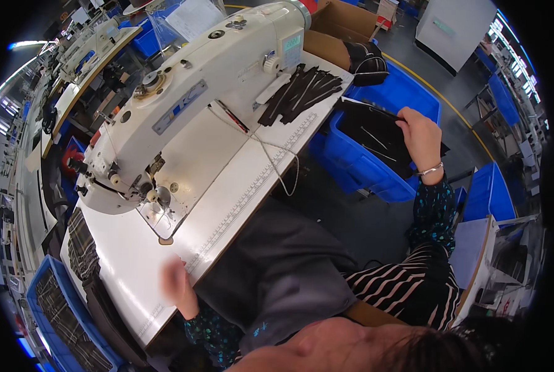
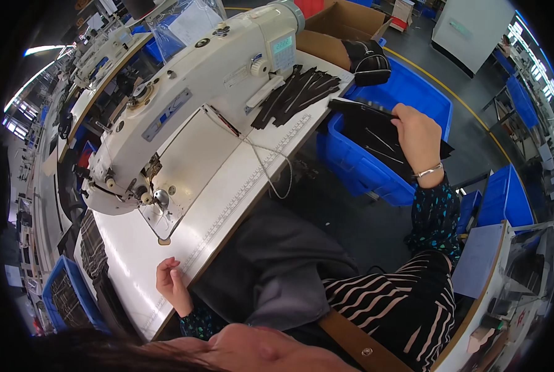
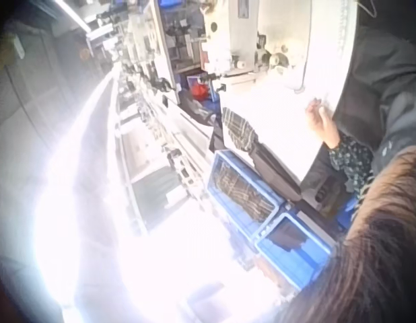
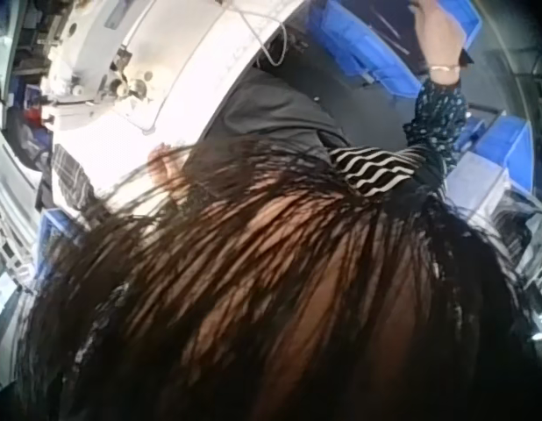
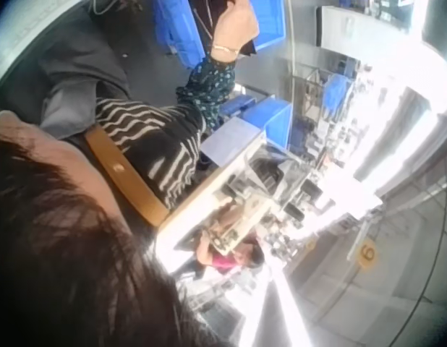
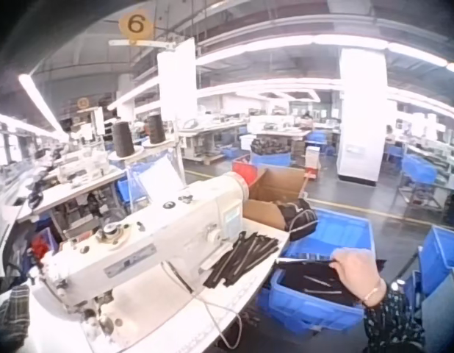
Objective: The person operates an industrial sewing machine to attach a zipper to a piece of dark fabric. They align the zipper with the fabric edge, guide the material through the machine, and sew along the zipper teeth. The person handles the fabric and zipper with both hands to ensure precise stitching.
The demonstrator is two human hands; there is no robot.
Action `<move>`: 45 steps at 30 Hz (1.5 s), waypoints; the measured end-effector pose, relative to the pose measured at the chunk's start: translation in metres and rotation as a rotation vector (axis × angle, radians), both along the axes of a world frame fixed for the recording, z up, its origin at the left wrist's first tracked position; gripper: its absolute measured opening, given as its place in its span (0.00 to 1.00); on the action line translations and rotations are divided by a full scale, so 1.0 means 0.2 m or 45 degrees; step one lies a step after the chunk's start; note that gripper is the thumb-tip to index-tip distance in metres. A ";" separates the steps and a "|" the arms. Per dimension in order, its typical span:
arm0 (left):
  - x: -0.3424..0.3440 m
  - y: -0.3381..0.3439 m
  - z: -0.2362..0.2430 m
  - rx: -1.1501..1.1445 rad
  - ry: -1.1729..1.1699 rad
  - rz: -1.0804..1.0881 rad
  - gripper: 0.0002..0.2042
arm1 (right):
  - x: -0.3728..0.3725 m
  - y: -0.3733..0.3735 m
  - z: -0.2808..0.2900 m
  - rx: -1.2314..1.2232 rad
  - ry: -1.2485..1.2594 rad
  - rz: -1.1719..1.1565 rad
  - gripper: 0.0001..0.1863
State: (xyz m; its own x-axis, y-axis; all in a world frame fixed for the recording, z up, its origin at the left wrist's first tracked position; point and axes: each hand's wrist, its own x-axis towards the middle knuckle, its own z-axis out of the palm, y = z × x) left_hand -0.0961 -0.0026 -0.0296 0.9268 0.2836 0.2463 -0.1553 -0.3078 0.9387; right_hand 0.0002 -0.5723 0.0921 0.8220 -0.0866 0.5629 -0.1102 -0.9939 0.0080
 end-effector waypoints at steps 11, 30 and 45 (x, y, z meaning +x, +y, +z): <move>-0.01 0.01 0.00 0.017 0.041 0.046 0.13 | 0.46 -0.40 -0.45 0.167 0.139 -0.011 0.07; -0.01 -0.05 0.05 0.048 0.023 0.114 0.08 | 1.22 0.25 -0.42 -0.214 -0.005 1.006 0.13; 0.16 0.59 0.34 1.124 0.137 0.460 0.10 | 0.55 1.39 -0.36 -0.069 0.024 2.006 0.18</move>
State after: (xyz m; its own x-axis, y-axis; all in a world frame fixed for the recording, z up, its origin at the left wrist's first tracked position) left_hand -0.0640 0.1148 0.0385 0.8498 0.3092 0.4268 0.1608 -0.9233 0.3487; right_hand 0.1110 -0.2947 0.0196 0.0700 0.8476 0.5260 0.9939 -0.1042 0.0357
